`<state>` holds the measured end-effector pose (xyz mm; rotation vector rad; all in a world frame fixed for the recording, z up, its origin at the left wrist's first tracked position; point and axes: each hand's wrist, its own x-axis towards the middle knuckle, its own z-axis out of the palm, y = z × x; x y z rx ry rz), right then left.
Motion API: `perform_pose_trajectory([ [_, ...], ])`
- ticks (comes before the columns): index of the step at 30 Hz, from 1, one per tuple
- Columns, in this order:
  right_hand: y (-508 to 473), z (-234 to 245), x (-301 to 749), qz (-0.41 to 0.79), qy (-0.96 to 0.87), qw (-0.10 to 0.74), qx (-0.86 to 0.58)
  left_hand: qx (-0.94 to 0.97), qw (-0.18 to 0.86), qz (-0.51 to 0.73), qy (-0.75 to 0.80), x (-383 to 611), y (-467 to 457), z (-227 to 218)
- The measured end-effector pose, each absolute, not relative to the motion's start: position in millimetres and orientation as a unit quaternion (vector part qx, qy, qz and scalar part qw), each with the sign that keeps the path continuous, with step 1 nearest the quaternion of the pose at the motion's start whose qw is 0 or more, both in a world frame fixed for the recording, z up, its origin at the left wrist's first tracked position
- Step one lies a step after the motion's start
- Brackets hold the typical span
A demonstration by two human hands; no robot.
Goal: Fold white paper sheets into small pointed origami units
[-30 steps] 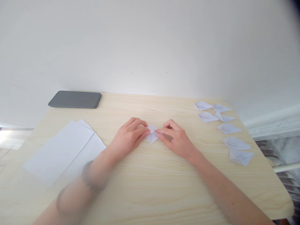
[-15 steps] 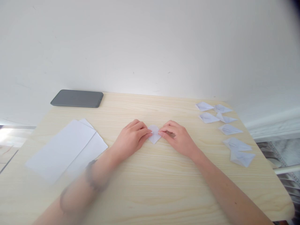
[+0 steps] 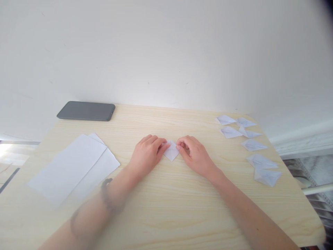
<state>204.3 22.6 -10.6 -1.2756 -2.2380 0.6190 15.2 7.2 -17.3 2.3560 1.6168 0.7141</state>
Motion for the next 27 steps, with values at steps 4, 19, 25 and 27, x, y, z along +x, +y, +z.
perform_pose_trajectory([
  [4,24.1,-10.9,206.8,0.225,-0.827,0.237,-0.458,0.785,0.080,0.238,0.566,17.1,7.8,-18.0],
  [19,29.9,-12.3,198.3,0.241,-0.791,0.246,-0.506,0.787,0.072,0.201,0.579,21.0,7.8,-17.6],
  [25,28.3,-21.4,199.0,0.209,-0.792,0.281,-0.501,0.793,0.069,0.227,0.561,15.6,3.8,-20.2],
  [27,26.6,-22.5,198.4,0.198,-0.799,0.283,-0.492,0.784,0.085,0.248,0.563,14.7,4.5,-21.6],
])
